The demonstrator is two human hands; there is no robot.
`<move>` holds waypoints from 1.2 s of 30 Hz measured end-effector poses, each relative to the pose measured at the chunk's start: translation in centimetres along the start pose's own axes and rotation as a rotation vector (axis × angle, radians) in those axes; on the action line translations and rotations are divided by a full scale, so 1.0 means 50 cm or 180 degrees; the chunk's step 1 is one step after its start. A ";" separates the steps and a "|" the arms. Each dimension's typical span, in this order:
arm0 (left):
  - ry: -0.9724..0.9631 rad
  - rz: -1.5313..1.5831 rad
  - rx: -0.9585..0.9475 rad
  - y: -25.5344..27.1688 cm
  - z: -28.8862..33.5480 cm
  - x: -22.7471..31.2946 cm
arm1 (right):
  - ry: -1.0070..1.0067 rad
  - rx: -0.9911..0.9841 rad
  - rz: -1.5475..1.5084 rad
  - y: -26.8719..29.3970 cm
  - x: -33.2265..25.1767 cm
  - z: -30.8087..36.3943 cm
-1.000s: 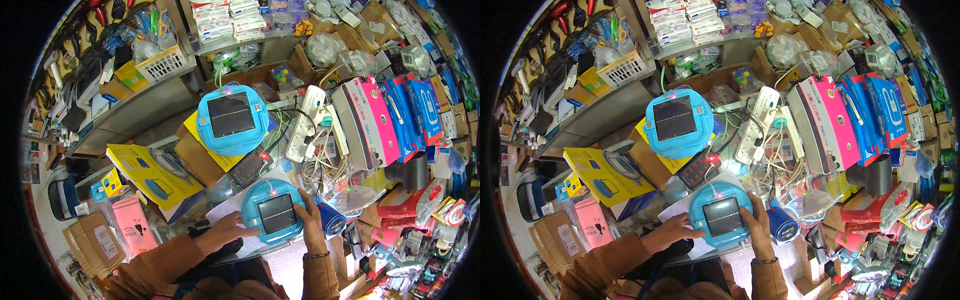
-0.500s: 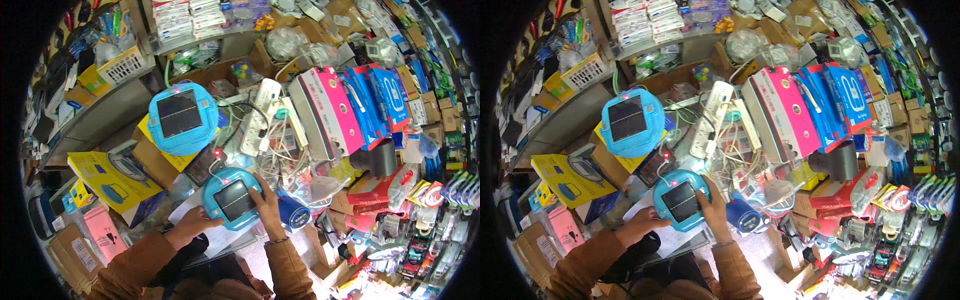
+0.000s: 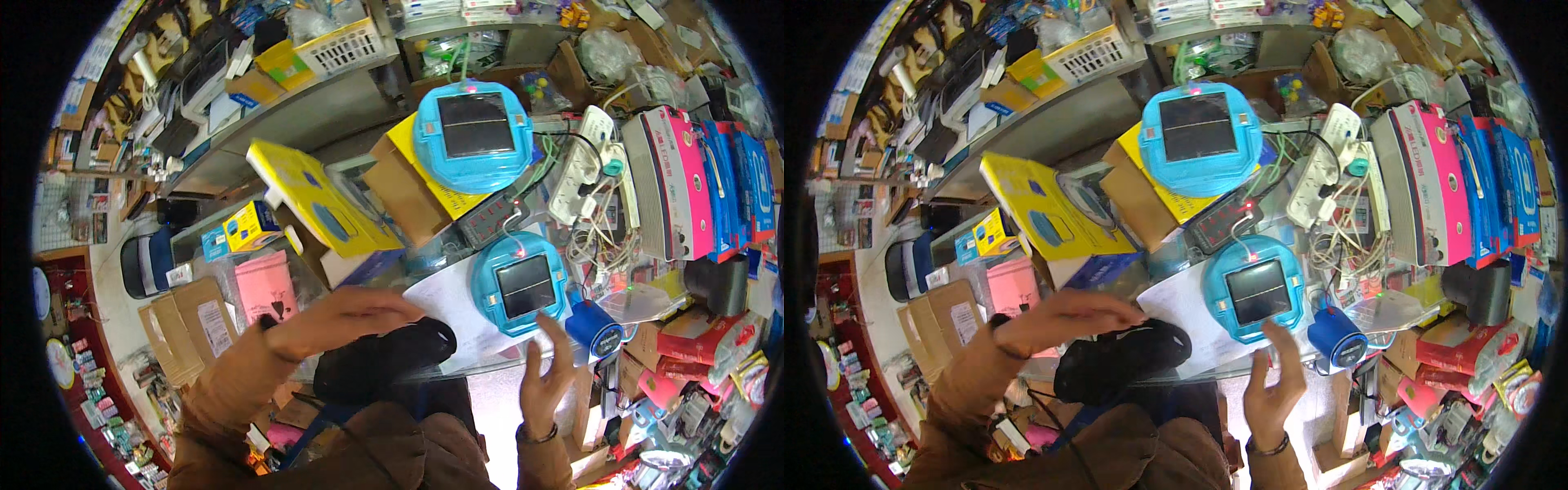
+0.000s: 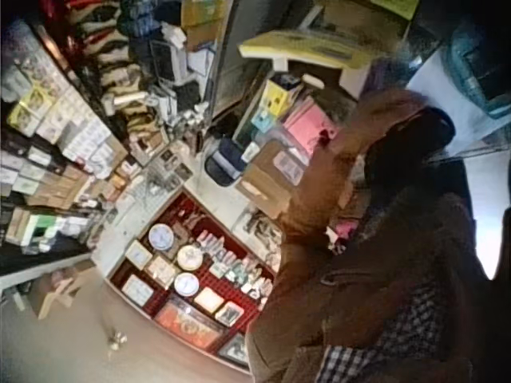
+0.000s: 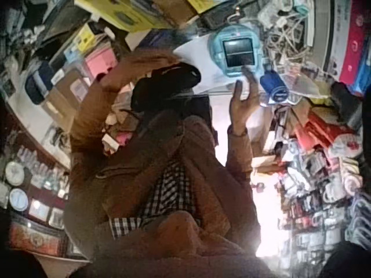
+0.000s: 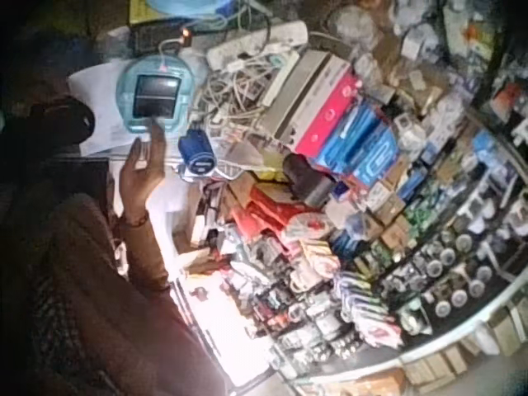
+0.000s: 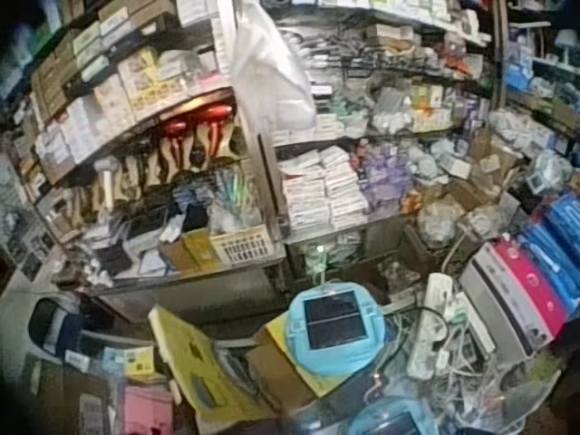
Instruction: The person applies glue to the edge of a translucent plastic dome, attaches it to a light-blue base, and wipes away excess glue. They then place the assembled unit on a counter with other similar units and handle a yellow product box and a black bag.
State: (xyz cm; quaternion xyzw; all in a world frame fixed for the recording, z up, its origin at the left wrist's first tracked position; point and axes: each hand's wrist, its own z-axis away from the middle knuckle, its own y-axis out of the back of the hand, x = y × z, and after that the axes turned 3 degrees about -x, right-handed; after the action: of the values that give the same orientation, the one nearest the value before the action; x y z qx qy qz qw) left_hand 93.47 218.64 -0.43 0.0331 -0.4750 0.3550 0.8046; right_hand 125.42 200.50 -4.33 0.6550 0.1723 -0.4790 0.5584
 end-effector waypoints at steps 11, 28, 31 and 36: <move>-0.0044 0.0831 0.1942 -0.025 0.362 -0.150 | 0.0498 -0.1684 0.0144 -0.124 -0.042 0.119; -0.1496 -0.2548 0.3513 0.307 0.071 0.036 | 0.0609 -0.0759 -0.0350 -0.397 -0.332 -0.117; -0.1242 -0.2023 0.3305 0.303 0.053 0.014 | 0.0203 -0.0770 -0.0751 -0.407 -0.313 -0.118; -0.0968 -0.1612 0.3865 0.187 0.133 -0.087 | 0.1698 -0.0845 -0.0075 -0.334 -0.316 -0.115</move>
State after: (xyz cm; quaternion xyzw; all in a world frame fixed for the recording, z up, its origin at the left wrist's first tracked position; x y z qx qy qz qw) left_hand 81.64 220.68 -2.88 0.6393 -0.2768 0.3507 0.6259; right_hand 107.63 215.84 -1.29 0.6769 0.3817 -0.2697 0.5686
